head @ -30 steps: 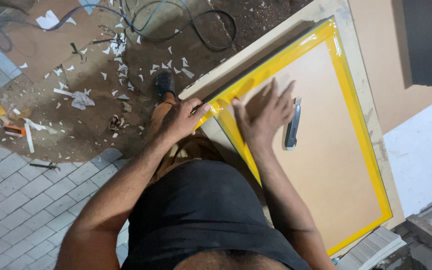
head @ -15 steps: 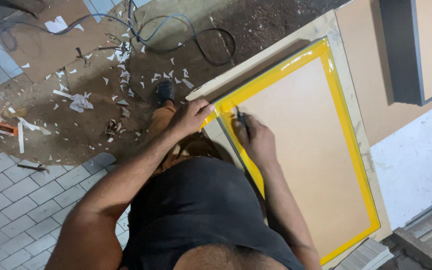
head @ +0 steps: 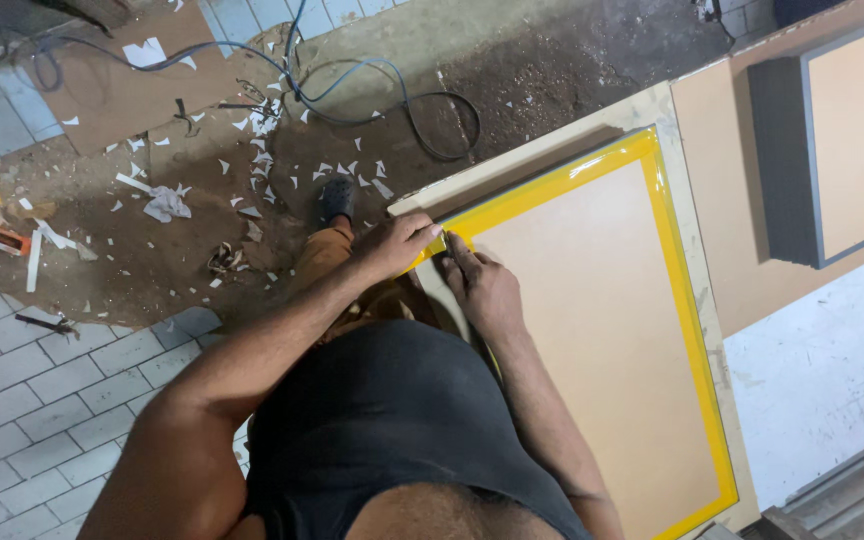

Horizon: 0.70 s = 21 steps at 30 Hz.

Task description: The person applies yellow tape along the edges of a rectangular board, using a utility knife to cut the tape at corners and ends. They smooth the tape down and repeat the process on multiple sides of the board.

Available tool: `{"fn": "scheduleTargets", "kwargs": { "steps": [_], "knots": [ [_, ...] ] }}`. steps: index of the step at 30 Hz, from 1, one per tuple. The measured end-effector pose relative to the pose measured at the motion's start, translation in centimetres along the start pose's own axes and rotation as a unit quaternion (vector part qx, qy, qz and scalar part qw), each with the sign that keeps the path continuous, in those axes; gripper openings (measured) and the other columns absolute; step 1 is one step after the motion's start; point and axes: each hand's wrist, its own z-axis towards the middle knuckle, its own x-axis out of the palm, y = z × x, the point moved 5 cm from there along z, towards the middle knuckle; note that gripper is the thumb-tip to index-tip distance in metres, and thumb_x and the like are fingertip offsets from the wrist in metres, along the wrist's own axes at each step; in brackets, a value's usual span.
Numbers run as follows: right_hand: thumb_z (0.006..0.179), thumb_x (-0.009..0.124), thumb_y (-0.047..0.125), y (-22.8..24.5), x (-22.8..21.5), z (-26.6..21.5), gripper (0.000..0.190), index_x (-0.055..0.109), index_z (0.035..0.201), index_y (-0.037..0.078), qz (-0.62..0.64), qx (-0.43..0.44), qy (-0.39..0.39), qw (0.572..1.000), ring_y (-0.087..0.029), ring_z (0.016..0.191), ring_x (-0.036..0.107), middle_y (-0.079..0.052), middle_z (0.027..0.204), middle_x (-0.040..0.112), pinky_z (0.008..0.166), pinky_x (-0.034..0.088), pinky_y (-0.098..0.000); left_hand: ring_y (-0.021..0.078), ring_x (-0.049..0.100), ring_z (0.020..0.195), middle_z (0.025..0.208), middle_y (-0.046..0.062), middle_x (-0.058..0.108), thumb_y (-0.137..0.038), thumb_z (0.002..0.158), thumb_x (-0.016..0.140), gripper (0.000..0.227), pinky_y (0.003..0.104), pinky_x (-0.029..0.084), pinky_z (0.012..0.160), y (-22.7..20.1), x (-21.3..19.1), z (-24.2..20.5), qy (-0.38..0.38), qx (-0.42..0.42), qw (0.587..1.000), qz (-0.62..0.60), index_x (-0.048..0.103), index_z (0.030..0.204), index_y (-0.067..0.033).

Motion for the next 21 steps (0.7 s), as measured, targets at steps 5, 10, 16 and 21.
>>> {"fn": "scheduleTargets", "kwargs": {
  "steps": [5, 10, 16, 21],
  "knots": [
    [0.097, 0.065, 0.028, -0.4, -0.3, -1.1, 0.044, 0.064, 0.139, 0.014, 0.012, 0.007, 0.025, 1.000, -0.036, 0.079, 0.071, -0.017, 0.091, 0.072, 0.069, 0.057, -0.0473, 0.0267, 0.070, 0.080, 0.089, 0.012, 0.070, -0.041, 0.104, 0.056, 0.037, 0.042, 0.054, 0.070, 1.6, 1.4, 0.5, -0.009, 0.032, 0.999, -0.016, 0.068, 0.100, -0.0064],
    [0.096, 0.065, 0.027, -0.7, -0.2, -2.7, 0.044, 0.063, 0.139, 0.015, -0.001, 0.023, 0.030, 0.999, -0.037, 0.078, 0.070, -0.017, 0.090, 0.072, 0.069, 0.056, -0.0478, 0.0216, 0.063, 0.067, 0.077, 0.012, 0.065, -0.038, 0.103, 0.060, 0.036, 0.039, 0.052, 0.064, 3.3, 2.1, 1.4, -0.010, 0.024, 0.999, -0.039, 0.065, 0.091, -0.0044],
    [0.096, 0.066, 0.026, -0.6, 0.1, -3.2, 0.047, 0.062, 0.141, 0.017, 0.019, 0.036, 0.007, 0.999, -0.037, 0.078, 0.070, -0.017, 0.090, 0.071, 0.069, 0.056, -0.0475, 0.0270, 0.065, 0.072, 0.080, 0.015, 0.066, -0.034, 0.101, 0.064, 0.033, 0.043, 0.052, 0.068, 1.2, 0.7, 1.4, -0.015, 0.003, 0.999, 0.039, 0.069, 0.089, -0.0045],
    [0.092, 0.068, 0.025, -0.8, 0.1, -4.0, 0.050, 0.062, 0.142, 0.021, 0.064, 0.071, 0.000, 0.995, -0.036, 0.077, 0.070, -0.016, 0.091, 0.071, 0.070, 0.056, -0.0467, 0.0323, 0.066, 0.081, 0.092, 0.019, 0.066, -0.034, 0.098, 0.068, 0.028, 0.046, 0.053, 0.071, -2.5, -3.9, 0.5, -0.125, 0.112, 0.977, 0.132, 0.073, 0.094, -0.0062]
  ]
}}
